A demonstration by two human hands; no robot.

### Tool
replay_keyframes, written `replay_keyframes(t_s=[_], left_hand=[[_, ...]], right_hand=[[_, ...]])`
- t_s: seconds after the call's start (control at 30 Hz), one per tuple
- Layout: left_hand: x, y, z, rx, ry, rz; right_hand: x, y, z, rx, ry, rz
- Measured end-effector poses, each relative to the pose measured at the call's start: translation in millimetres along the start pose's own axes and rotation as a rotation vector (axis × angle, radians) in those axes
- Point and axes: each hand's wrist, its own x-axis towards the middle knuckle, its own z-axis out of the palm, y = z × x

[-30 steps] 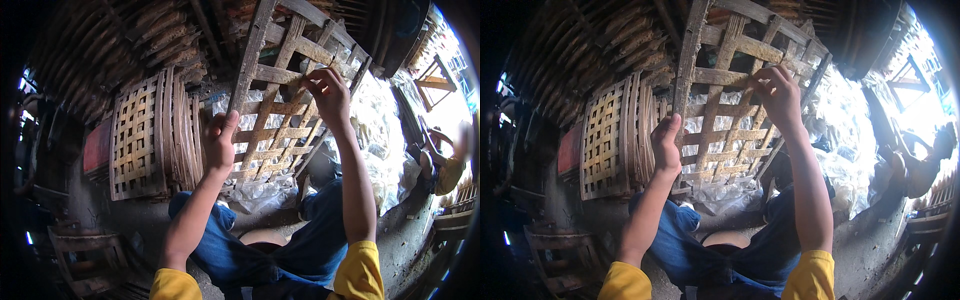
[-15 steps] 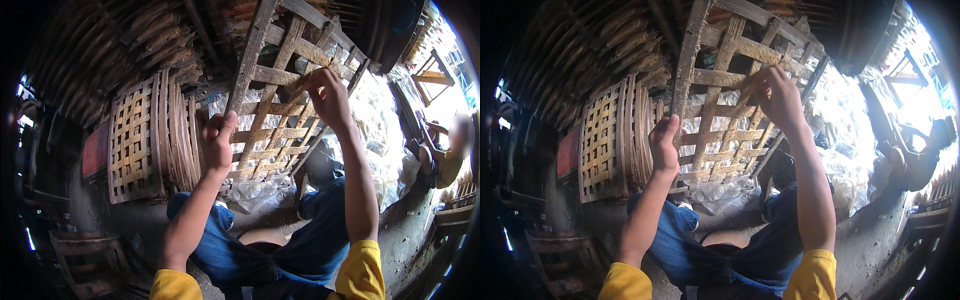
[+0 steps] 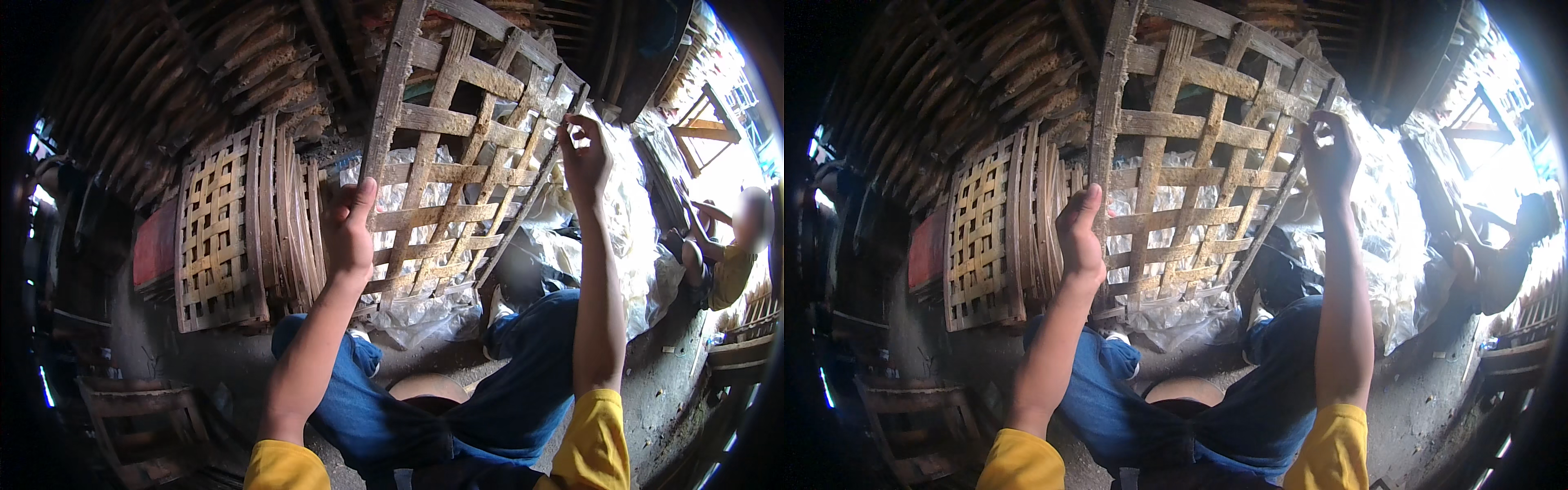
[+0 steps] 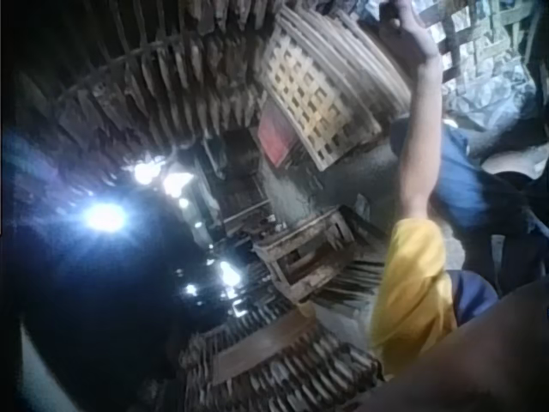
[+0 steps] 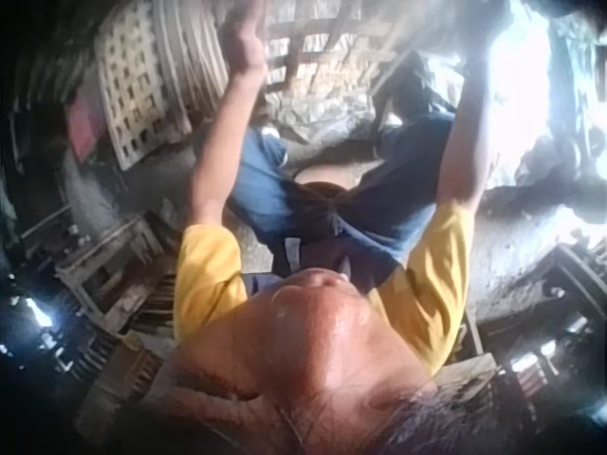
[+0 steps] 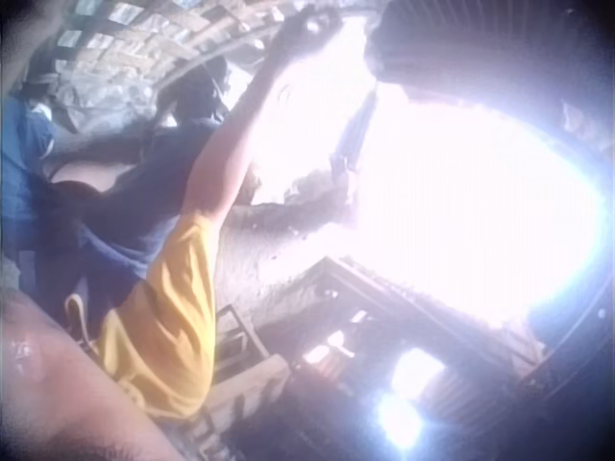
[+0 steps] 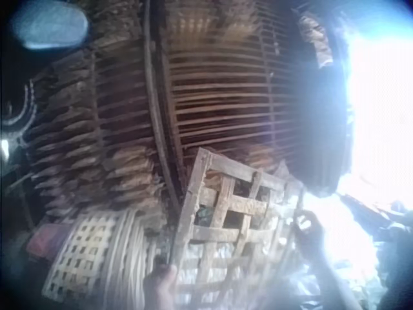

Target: The person sits on the floor and assembles a wooden lattice frame by hand, inserting slats into a grid pattern. They handle plastic-wrapped materials and place the finished lattice onto a stack of similar items.

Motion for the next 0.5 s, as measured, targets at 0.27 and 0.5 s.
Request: replay_keyframes(t_s=[0.27,0.5], left_hand=[[-4,5,5,0.059,-0.010,-0.019],[-6,9,7,0.085,-0.009,0.027]], right_hand=[[-13,-75,26,0.169,-0.221,-0.387],[-14,-74,36,0.190,-0.206,-0.466]])
